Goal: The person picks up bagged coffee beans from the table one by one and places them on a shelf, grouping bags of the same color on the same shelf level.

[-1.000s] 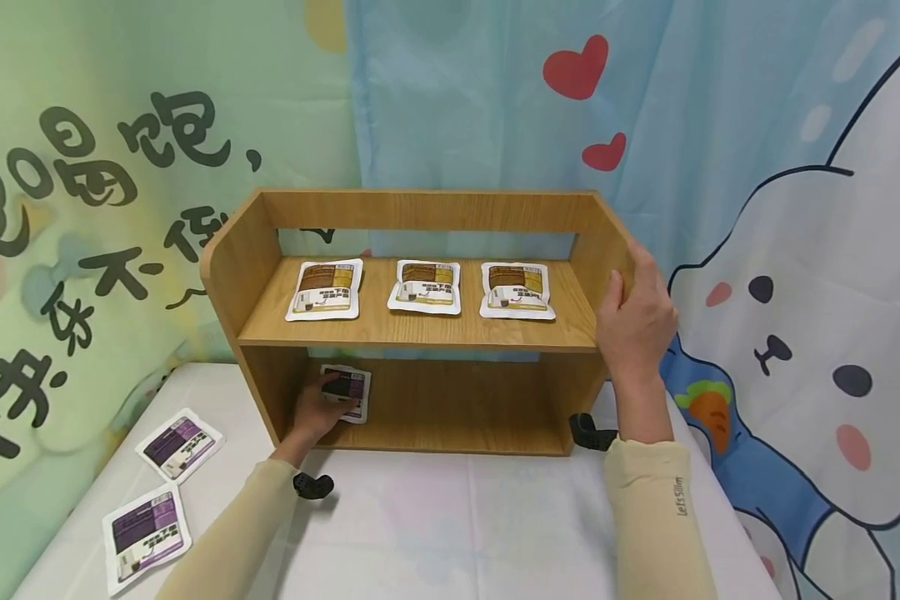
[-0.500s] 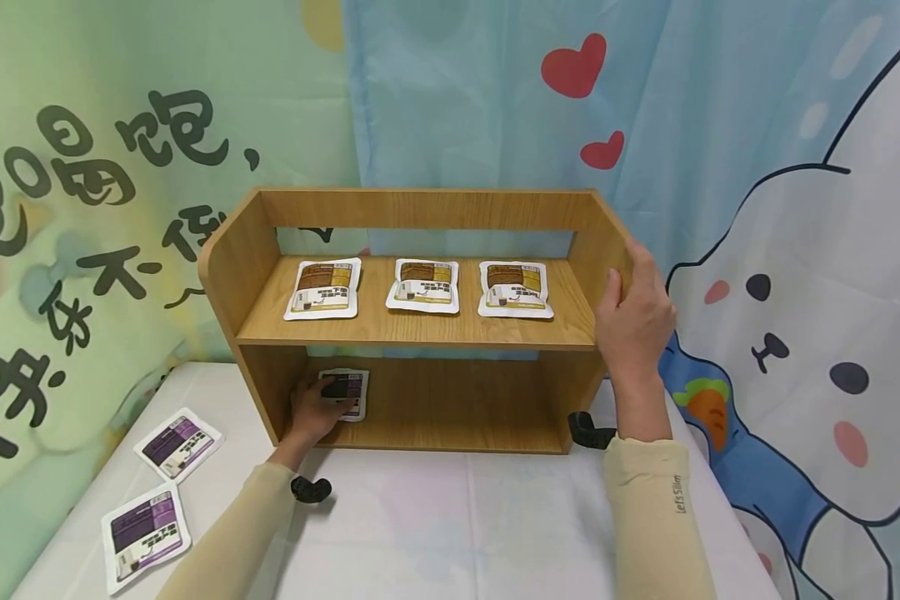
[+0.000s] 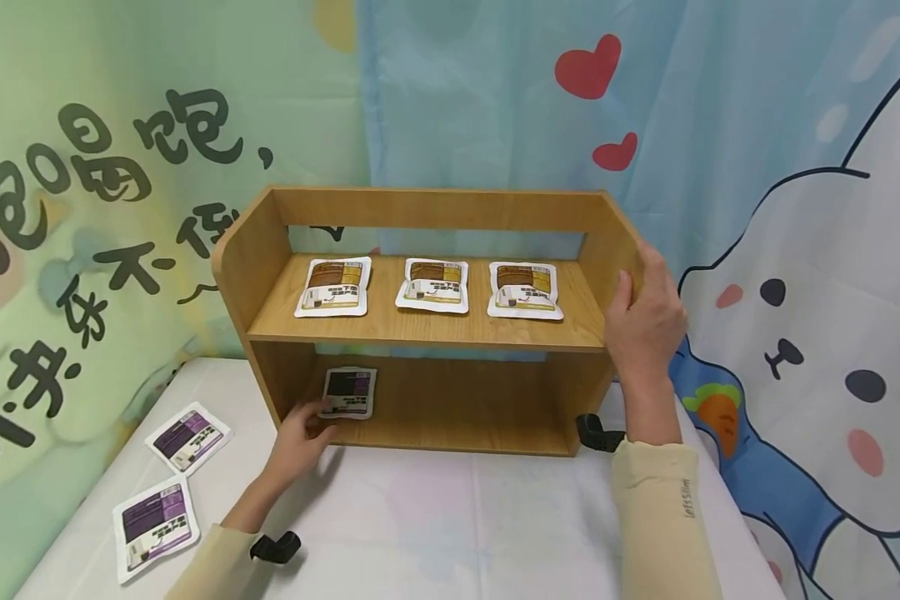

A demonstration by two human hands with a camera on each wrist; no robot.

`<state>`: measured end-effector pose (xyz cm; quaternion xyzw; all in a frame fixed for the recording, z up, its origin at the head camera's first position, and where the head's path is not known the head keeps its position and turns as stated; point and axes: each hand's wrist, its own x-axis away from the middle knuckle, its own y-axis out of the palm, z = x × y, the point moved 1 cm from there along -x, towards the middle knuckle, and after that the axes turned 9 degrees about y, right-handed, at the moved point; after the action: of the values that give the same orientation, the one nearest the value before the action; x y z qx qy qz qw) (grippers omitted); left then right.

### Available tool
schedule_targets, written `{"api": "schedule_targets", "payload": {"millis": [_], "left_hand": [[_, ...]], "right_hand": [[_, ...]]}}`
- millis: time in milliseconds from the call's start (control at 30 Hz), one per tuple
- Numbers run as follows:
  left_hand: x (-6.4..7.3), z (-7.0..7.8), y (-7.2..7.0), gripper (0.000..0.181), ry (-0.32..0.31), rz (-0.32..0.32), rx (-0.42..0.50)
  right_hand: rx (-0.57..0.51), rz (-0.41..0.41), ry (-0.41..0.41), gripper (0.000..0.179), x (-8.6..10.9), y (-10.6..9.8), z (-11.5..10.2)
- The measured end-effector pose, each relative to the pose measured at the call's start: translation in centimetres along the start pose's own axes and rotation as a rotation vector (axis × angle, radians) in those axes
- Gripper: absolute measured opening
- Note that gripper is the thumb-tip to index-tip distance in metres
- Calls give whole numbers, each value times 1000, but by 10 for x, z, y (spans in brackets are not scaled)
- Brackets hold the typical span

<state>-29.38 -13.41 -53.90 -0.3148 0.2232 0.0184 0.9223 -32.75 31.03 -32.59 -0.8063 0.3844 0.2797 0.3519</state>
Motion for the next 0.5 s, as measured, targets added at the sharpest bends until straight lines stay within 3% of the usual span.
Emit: {"api": "schedule_targets", "payload": {"millis": [133, 233, 367, 500], "left_hand": [[26, 5, -27, 30, -13, 3, 9], [47, 10, -50, 30, -44, 50, -4], [75, 8, -81, 30, -113, 188, -51], [102, -2, -112, 29, -164, 306, -187]], "right_hand": [[2, -6, 15, 39, -2, -2, 1], [0, -1, 20, 39, -3, -3, 2], [-6, -3, 25, 39, -2, -2, 2], [-13, -7, 20, 39, 1, 1, -1]]}}
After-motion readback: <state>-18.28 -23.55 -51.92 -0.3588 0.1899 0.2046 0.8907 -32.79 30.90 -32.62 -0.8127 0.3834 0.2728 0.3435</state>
